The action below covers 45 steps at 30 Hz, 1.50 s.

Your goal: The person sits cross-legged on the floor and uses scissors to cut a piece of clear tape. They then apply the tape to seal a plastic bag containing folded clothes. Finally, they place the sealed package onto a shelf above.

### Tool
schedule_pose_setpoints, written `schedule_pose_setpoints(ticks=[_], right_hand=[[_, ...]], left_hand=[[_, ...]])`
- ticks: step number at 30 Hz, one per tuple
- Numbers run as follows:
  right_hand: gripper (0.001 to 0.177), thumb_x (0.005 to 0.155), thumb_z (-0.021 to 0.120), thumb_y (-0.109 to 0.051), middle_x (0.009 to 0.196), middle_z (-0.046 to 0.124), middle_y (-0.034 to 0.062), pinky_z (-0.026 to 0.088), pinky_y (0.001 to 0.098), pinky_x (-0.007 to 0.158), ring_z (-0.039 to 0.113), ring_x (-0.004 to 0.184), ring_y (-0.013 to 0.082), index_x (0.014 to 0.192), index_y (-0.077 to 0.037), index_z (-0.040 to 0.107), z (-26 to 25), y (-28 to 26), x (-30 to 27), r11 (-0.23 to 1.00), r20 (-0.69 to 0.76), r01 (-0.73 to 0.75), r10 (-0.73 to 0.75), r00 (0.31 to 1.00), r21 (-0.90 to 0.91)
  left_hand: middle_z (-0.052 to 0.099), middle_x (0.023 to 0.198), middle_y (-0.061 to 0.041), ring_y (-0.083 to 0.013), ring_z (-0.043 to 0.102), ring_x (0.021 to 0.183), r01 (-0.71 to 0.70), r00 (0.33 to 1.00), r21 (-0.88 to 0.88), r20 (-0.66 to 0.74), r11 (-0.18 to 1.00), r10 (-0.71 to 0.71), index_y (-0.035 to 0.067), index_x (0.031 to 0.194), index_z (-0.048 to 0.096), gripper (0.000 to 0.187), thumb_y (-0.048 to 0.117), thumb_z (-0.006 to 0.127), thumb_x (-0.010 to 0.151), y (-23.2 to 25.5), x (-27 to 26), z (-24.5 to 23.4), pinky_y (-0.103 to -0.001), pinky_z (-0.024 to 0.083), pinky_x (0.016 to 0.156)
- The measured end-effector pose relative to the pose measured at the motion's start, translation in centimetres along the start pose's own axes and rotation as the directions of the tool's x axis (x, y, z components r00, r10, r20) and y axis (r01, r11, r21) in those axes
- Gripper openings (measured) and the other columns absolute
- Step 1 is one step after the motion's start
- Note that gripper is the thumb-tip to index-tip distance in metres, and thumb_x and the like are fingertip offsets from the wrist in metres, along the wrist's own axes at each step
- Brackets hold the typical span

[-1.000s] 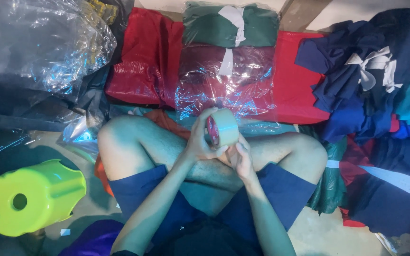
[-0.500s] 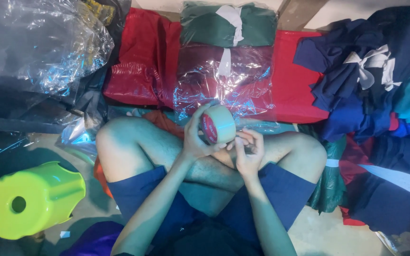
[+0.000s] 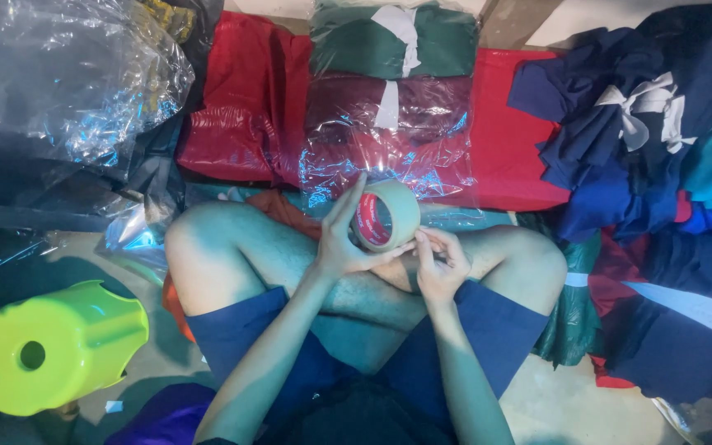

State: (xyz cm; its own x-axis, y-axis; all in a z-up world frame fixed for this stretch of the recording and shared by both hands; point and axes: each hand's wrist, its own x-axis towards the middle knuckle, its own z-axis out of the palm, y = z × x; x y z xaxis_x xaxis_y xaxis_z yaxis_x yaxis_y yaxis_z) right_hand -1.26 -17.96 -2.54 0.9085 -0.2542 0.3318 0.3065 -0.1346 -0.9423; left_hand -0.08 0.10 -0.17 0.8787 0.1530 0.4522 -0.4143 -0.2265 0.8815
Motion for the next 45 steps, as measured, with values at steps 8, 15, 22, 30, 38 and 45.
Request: schedule_pose_setpoints(ticks=[8,15,22,30,38,45], right_hand=[[0.004,0.099,0.068,0.002,0.078,0.074,0.0149,0.059,0.0334,0.059,0.076,0.068,0.0249,0.103,0.002,0.069,0.6,-1.7,0.4,0.984,0.068,0.069,-0.058,0.996,-0.167],[0.012,0.107,0.050,-0.010,0.066,0.063,0.0091,0.053,0.0366,0.061,0.070,0.066,0.0255,0.104,-0.001,0.058,0.8,-0.6,0.1,0.973,0.207,0.075,-0.030,0.978,-0.216],[0.011,0.106,0.048,-0.010,0.075,0.063,0.0113,0.054,0.0393,0.071,0.070,0.079,0.0300,0.105,-0.003,0.057,-0.1,-2.0,0.3,0.981,0.329,0.084,-0.022,0.944,-0.177],[0.023,0.106,0.049,-0.009,0.099,0.064,0.0206,0.052,0.0317,0.064,0.069,0.074,0.0258,0.127,0.000,0.046,0.4,-0.6,0.3,0.973,0.173,-0.102,0.066,0.983,0.209],[0.030,0.090,0.075,0.005,0.098,0.075,0.0188,0.059,0.0343,0.080,0.074,0.090,0.0234,0.120,0.002,0.075,1.3,-3.7,0.3,0.994,0.132,0.056,-0.043,0.990,-0.095],[0.008,0.090,0.080,0.003,0.092,0.077,0.0175,0.058,0.0387,0.079,0.075,0.088,0.0296,0.098,0.002,0.078,2.2,-4.9,0.8,0.964,-0.026,0.143,-0.152,0.988,-0.224]], left_hand=[[0.067,0.124,-0.022,-0.0400,0.068,0.115,-0.003,1.000,0.038,-0.024,0.999,0.004,0.006,0.151,0.052,0.116,0.036,0.102,0.051,0.6,0.4,0.1,-0.051,0.054,0.101],[0.070,0.121,-0.021,-0.0385,0.070,0.111,0.030,0.998,0.072,-0.060,0.997,-0.026,0.008,0.147,0.057,0.113,0.038,0.102,0.048,0.7,0.2,0.4,-0.048,0.056,0.097],[0.071,0.120,-0.021,-0.0386,0.071,0.110,0.079,0.995,0.030,-0.067,0.996,-0.077,0.007,0.141,0.062,0.109,0.042,0.101,0.045,0.4,0.1,0.0,-0.047,0.056,0.098],[0.071,0.120,-0.020,-0.0344,0.071,0.110,0.093,0.989,0.011,-0.113,0.996,-0.091,0.006,0.137,0.063,0.104,0.045,0.100,0.047,-0.3,-0.2,0.5,-0.043,0.059,0.094],[0.071,0.118,-0.022,-0.0369,0.071,0.109,0.101,0.986,-0.009,-0.134,0.995,-0.101,0.003,0.135,0.062,0.104,0.045,0.100,0.048,-0.1,-0.3,0.2,-0.045,0.060,0.091],[0.067,0.127,-0.025,-0.0412,0.067,0.117,0.057,0.998,0.002,-0.008,0.998,-0.057,0.009,0.152,0.049,0.118,0.040,0.101,0.051,1.6,0.6,-0.1,-0.052,0.054,0.103]])
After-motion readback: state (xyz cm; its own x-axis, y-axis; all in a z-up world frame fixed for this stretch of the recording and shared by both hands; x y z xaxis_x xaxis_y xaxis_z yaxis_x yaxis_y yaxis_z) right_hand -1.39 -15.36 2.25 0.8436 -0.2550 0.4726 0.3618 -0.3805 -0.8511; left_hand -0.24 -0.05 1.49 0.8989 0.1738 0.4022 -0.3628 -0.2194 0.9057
